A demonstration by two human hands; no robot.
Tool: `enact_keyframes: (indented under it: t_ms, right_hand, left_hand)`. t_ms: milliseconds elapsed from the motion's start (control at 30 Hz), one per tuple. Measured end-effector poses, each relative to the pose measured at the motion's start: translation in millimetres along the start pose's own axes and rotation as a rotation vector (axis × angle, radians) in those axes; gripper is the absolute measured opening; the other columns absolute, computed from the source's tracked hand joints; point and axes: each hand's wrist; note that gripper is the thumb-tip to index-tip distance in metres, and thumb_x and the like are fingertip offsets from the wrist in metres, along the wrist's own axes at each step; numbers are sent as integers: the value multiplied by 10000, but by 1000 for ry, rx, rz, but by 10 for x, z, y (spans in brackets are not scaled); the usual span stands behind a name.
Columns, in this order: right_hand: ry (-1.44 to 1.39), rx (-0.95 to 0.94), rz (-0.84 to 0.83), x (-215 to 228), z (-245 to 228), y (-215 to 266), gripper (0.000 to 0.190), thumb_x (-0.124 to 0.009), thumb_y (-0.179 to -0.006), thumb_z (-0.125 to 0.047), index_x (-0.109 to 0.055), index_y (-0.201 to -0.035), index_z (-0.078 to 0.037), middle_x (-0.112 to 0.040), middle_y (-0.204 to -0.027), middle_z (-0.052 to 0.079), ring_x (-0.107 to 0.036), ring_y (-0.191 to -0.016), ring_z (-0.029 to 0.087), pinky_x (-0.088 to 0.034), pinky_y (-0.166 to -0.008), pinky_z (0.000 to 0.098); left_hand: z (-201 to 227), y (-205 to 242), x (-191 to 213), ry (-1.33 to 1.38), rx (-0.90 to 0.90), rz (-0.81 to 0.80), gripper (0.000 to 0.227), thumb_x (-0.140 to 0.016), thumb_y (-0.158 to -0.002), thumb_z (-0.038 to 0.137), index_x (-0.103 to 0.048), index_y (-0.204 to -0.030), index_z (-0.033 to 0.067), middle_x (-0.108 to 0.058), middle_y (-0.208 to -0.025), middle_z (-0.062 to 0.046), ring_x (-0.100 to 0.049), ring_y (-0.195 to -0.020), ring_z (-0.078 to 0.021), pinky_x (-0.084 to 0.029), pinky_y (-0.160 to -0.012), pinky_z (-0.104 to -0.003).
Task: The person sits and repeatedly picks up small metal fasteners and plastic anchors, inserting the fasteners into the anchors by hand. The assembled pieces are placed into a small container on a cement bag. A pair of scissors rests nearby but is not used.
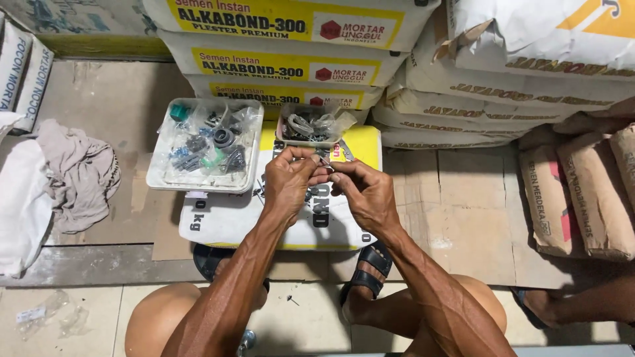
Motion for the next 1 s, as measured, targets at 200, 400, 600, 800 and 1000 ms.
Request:
enact_keyframes:
  t_ms: [200, 400, 600, 800, 1000]
  right_hand:
    - [240, 141, -60, -11, -37, -32, 164, -731, -915, 2, -777, -1070, 23, -755, -783, 186, -744, -633, 236, -632, -624, 353]
    - [179, 72, -11, -97, -110, -10, 170, -743, -914, -22, -774, -1077, 17, -751, -714, 159, -735, -617, 184, -630, -623, 321]
    - [40, 57, 24, -164, -44, 43, 165, -707, -943, -17, -752, -1087, 50, -746, -738, 156, -726, -662, 164, -636, -655, 321]
    - [0, 61, 56, -169, 133, -10, 156, -718, -949, -10, -757, -1080, 65, -741, -763, 163, -693, -709, 141, -620, -657, 320]
    - [-119, -46, -11, -102, 116, -106, 294, -798, -895, -46, -700, -1152, 57, -736, -841, 140, -693, -722, 125, -627, -706, 292]
  left_hand:
    - [-87, 24, -43, -169, -168, 26, 147, -658, -967, 40, -637, -1090, -38, -762, -921, -223, -748, -745, -168, -680, -715, -288]
    - [-149, 25, -9, -395, -372, 43, 90, -612, -978, -15, -689, -1023, -14, -765, -874, -202, -747, -745, -149, -667, -675, -254]
    - [-243, -21, 49, -607, -645, -1, 160, -582, -955, -90, -692, -979, 24, -752, -781, -186, -745, -693, -215, -653, -618, -314]
    - [-266, 116, -34, -586, -660, -20, 156, -592, -940, -81, -693, -940, 38, -743, -714, -190, -753, -610, -236, -624, -519, -308]
    - [-10, 157, -18, -523, -453, -66, 127, -578, -971, -49, -691, -990, 8, -757, -848, -252, -739, -684, -244, -652, -603, -326]
Point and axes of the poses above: each hand's wrist, its own y-axis away from the middle knuckle, its own x-axis out of the back of the hand, z = x × y
